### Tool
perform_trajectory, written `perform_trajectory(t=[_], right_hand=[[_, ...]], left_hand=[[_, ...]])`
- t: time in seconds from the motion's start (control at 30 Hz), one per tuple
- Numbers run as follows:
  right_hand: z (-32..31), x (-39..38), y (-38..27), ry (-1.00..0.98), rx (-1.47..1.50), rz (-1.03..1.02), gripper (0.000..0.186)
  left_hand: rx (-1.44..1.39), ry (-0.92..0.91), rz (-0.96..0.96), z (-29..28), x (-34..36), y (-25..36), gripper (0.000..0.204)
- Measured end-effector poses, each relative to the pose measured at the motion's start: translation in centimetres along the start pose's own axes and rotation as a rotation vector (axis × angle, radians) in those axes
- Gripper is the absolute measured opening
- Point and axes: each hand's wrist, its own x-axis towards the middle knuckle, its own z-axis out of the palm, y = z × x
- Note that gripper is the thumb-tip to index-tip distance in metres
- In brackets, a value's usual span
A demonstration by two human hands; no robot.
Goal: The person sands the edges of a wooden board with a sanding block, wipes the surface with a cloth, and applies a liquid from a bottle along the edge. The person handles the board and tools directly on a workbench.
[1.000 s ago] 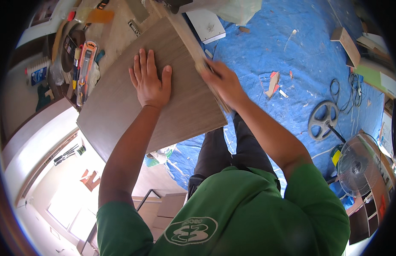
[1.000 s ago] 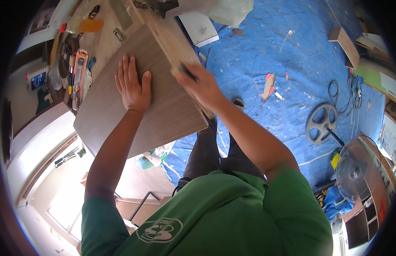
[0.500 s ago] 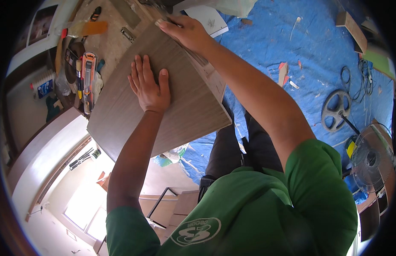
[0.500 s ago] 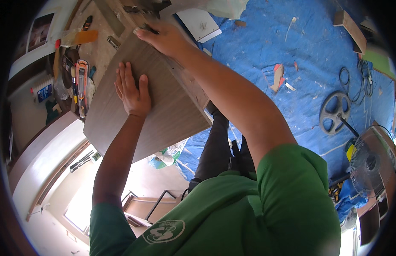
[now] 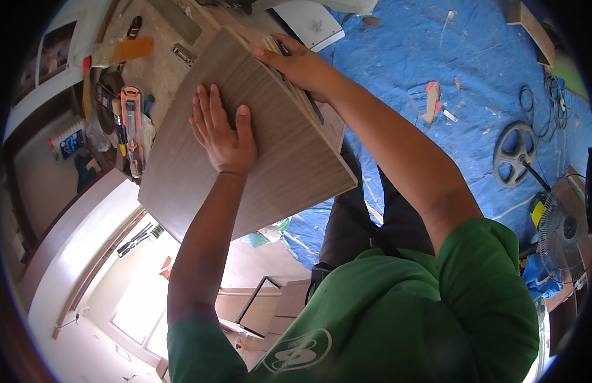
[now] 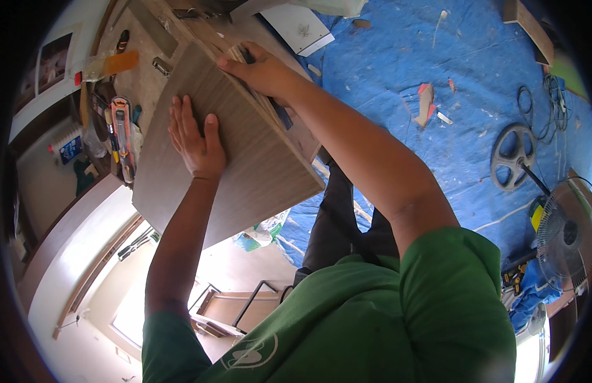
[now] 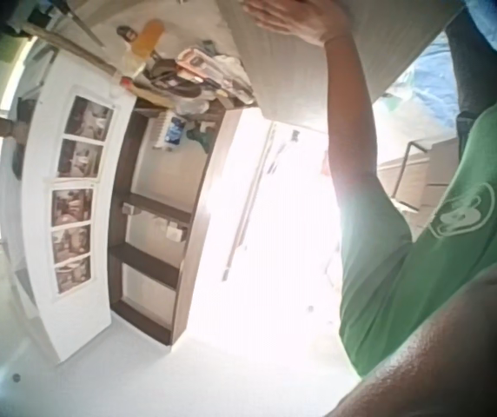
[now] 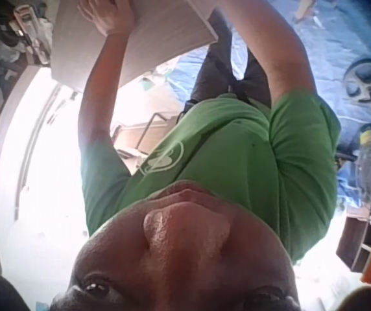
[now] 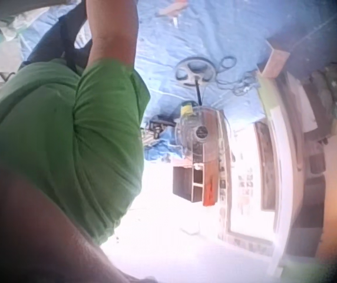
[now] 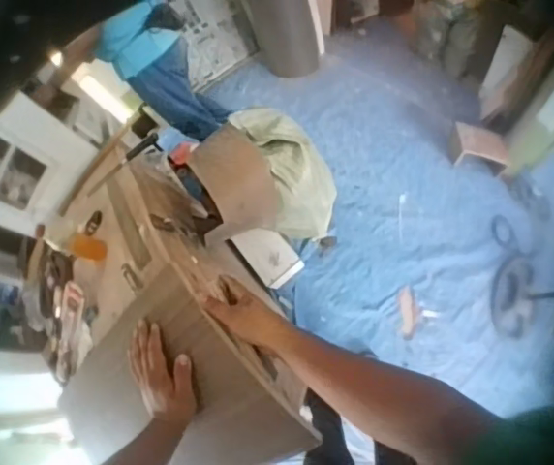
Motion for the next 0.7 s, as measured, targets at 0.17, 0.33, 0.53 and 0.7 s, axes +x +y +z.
perform_trajectory(t=[0.17, 0.33, 0.53, 0.7], right_hand=[[-0.7, -0.7, 1.3, -0.020, 0.026, 0.060, 0.118], [-2.2, -1.4, 2.5, -0.073, -0.066, 0.046, 0.123], [-2.8, -1.7, 1.8, -0.092, -0.132, 0.042, 0.127], [-1.9, -1.6, 1.7, -0.080, -0.056, 0.076, 0.128]], left_hand=[[0.017, 0.006, 0.014, -0.1, 0.1, 0.2, 0.070], [0.010, 0.008, 0.014, -0.3, -0.1, 0.3, 0.071], [0.007, -0.030, -0.016, -0.4, -0.1, 0.0, 0.073], [-0.012, -0.041, -0.019, -0.8, 0.2, 0.8, 0.072]])
